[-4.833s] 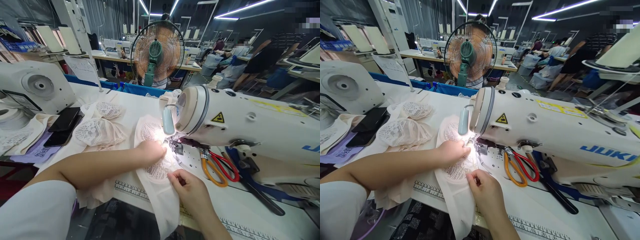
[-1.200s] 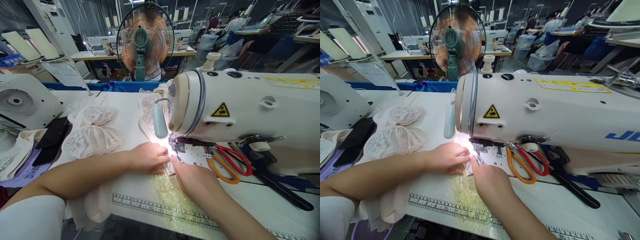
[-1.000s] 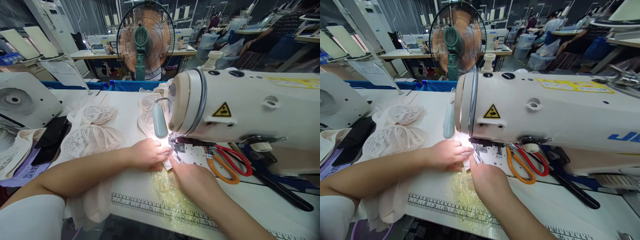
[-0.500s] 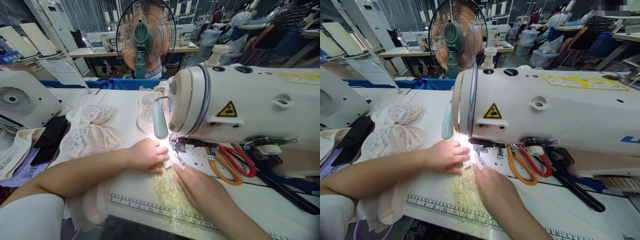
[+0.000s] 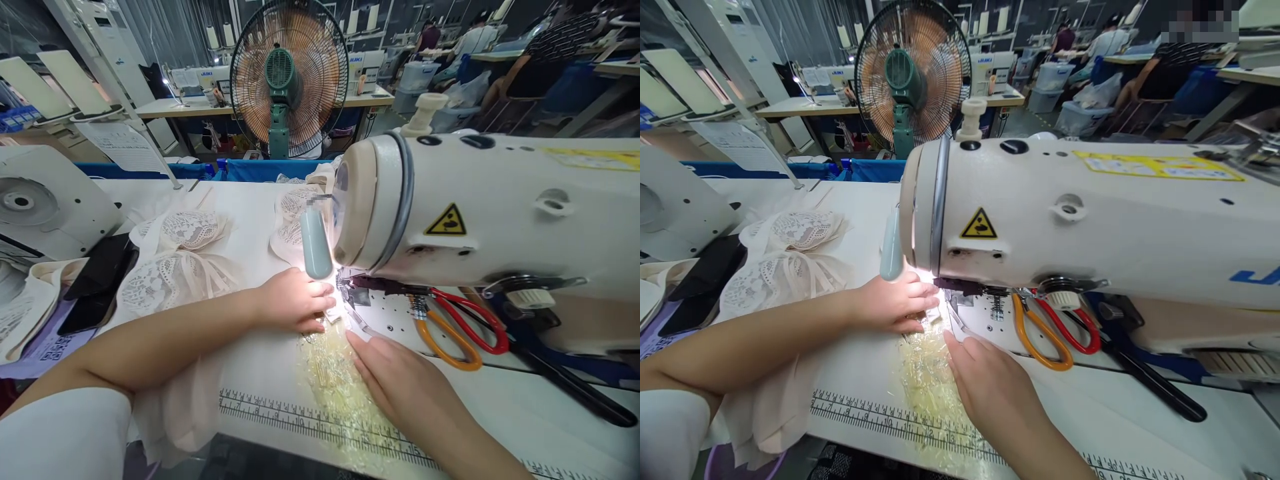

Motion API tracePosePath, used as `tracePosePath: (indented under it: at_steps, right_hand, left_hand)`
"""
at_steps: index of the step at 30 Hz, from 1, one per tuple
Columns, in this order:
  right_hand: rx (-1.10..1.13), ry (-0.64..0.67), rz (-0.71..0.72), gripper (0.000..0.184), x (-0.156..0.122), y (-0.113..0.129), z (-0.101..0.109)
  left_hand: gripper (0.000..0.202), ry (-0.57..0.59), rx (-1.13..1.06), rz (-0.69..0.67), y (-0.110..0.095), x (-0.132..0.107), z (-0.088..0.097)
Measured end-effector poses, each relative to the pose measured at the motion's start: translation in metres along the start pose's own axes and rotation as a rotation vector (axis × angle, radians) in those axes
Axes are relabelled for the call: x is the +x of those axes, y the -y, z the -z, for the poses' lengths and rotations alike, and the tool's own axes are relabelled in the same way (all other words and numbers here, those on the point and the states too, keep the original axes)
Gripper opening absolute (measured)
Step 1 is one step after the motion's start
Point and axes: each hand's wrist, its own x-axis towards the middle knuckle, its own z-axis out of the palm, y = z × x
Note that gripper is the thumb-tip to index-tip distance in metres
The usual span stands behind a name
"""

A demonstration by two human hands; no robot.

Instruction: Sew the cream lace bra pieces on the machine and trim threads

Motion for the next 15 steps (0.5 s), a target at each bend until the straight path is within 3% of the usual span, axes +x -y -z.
tracePosePath:
  at_steps: [7,10,12,15]
  right_hand:
    - [-0.030,-0.056,0.016,0.030,0.002,0.002,0.000]
    - [-0.049,-0.058,0.017,0.030,0.001,0.002,-0.002]
    - [-0.050,-0.048,0.023,0.030,0.000,0.002,-0.003]
    - [-0.027,-0.061,0.005,0.031,-0.002,0.002,-0.004]
  left_hand:
    - [0.041,-0.005,-0.003,-0.032,0.021,0.008,-0.003]
    - [0.040,0.030,-0.031,0.022,0.019,0.007,0.002]
    - [0.039,0.027,-0.084,0.172,0.012,0.002,0.006]
    - [0.040,-0.089,-0.156,0.549,0.006,-0.008,0.008]
